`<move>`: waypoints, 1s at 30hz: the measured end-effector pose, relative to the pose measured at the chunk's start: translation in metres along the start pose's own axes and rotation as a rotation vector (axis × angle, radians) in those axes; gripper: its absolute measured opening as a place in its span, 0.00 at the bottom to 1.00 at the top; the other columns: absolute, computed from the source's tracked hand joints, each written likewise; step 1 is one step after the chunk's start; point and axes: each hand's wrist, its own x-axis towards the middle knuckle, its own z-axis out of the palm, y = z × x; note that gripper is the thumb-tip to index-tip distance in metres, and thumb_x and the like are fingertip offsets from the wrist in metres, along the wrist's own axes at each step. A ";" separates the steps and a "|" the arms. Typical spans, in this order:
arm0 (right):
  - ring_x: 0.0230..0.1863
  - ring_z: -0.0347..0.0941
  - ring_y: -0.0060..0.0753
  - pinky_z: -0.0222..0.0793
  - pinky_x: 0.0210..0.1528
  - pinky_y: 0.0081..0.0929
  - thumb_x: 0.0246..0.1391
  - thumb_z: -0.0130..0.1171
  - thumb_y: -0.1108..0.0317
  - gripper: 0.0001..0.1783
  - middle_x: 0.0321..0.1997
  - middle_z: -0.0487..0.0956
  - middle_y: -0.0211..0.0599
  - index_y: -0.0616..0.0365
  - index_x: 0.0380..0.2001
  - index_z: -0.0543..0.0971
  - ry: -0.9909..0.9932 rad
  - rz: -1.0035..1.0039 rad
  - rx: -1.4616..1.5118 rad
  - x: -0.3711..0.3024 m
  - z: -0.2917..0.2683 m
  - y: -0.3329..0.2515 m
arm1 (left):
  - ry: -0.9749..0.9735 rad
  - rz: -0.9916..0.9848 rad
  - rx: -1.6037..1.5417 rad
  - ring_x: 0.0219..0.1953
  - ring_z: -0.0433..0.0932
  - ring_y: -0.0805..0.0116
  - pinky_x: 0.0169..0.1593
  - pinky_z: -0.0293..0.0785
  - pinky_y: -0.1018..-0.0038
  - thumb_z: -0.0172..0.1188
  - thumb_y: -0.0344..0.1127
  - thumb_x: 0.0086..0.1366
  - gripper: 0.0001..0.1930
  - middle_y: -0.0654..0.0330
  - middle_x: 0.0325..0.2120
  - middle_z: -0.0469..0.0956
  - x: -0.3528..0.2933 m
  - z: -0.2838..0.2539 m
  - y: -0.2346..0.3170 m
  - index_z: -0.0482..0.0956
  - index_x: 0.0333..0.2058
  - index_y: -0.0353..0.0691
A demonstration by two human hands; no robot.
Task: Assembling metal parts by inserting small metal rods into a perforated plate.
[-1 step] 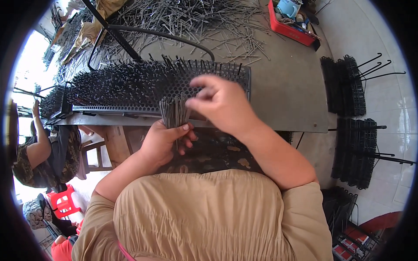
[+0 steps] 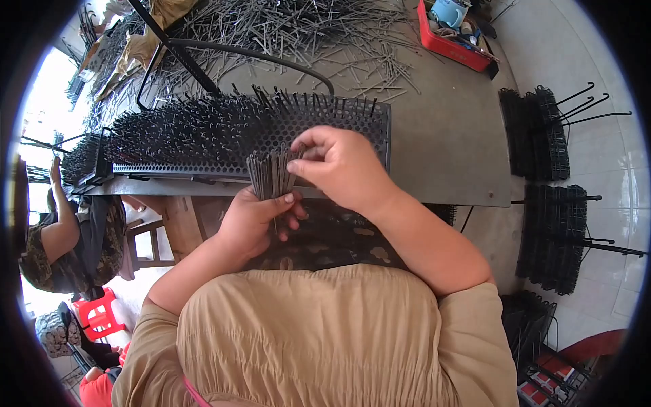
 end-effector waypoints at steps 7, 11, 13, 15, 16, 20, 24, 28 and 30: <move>0.35 0.80 0.27 0.77 0.31 0.19 0.57 0.59 0.74 0.06 0.34 0.82 0.39 0.62 0.38 0.76 0.054 -0.016 0.410 0.017 -0.007 -0.006 | 0.001 0.037 -0.066 0.25 0.75 0.73 0.23 0.71 0.77 0.57 0.32 0.66 0.07 0.58 0.29 0.79 -0.008 -0.009 0.003 0.75 0.40 0.35; 0.37 0.80 0.28 0.78 0.34 0.21 0.61 0.53 0.77 0.07 0.37 0.81 0.42 0.65 0.42 0.73 0.437 -0.490 0.111 0.042 -0.022 0.008 | -0.016 -0.048 -0.116 0.25 0.74 0.71 0.22 0.69 0.76 0.57 0.31 0.66 0.06 0.56 0.28 0.78 -0.007 -0.016 0.001 0.75 0.39 0.34; 0.37 0.80 0.28 0.78 0.35 0.21 0.61 0.53 0.78 0.07 0.37 0.81 0.42 0.65 0.42 0.73 0.469 -0.630 -0.041 0.048 -0.024 0.017 | -0.019 -0.052 -0.132 0.24 0.74 0.71 0.23 0.68 0.75 0.57 0.31 0.66 0.06 0.56 0.28 0.78 -0.007 -0.016 0.001 0.75 0.39 0.34; 0.38 0.80 0.27 0.78 0.35 0.21 0.61 0.53 0.79 0.06 0.38 0.81 0.43 0.65 0.42 0.73 0.500 -0.767 -0.195 0.051 -0.024 0.020 | -0.024 -0.058 -0.147 0.24 0.74 0.70 0.23 0.68 0.75 0.57 0.30 0.66 0.06 0.56 0.27 0.78 -0.007 -0.015 0.001 0.75 0.38 0.34; 0.39 0.80 0.27 0.78 0.36 0.21 0.60 0.53 0.80 0.07 0.38 0.81 0.42 0.65 0.41 0.73 0.520 -0.759 -0.183 0.052 -0.023 0.020 | -0.022 -0.060 -0.151 0.24 0.74 0.70 0.23 0.68 0.75 0.57 0.30 0.66 0.06 0.56 0.27 0.78 -0.007 -0.015 0.002 0.75 0.38 0.34; 0.37 0.80 0.24 0.77 0.35 0.19 0.58 0.55 0.81 0.06 0.37 0.82 0.40 0.65 0.39 0.75 0.579 -0.739 -0.299 0.053 -0.017 0.019 | -0.039 -0.054 -0.154 0.26 0.75 0.70 0.25 0.71 0.74 0.57 0.31 0.66 0.06 0.56 0.28 0.78 -0.004 -0.018 -0.001 0.75 0.39 0.34; 0.35 0.81 0.23 0.77 0.36 0.20 0.56 0.57 0.82 0.05 0.34 0.83 0.38 0.65 0.36 0.77 0.533 -0.792 -0.603 0.041 -0.015 0.005 | 0.030 -0.075 -0.192 0.29 0.76 0.70 0.26 0.73 0.73 0.56 0.32 0.67 0.07 0.57 0.30 0.78 -0.008 -0.013 0.003 0.75 0.40 0.35; 0.34 0.82 0.27 0.77 0.36 0.21 0.53 0.59 0.82 0.07 0.33 0.83 0.38 0.63 0.35 0.78 0.462 -0.866 -0.676 0.037 -0.024 0.002 | -0.023 -0.048 -0.190 0.32 0.78 0.70 0.28 0.78 0.71 0.54 0.32 0.68 0.09 0.57 0.32 0.79 -0.008 -0.022 0.000 0.74 0.44 0.36; 0.33 0.82 0.30 0.77 0.37 0.21 0.52 0.60 0.82 0.07 0.33 0.84 0.38 0.62 0.35 0.78 0.422 -0.850 -0.646 0.038 -0.027 0.000 | -0.048 -0.036 -0.154 0.33 0.78 0.69 0.28 0.79 0.70 0.53 0.32 0.68 0.09 0.57 0.33 0.79 -0.007 -0.026 -0.002 0.73 0.45 0.36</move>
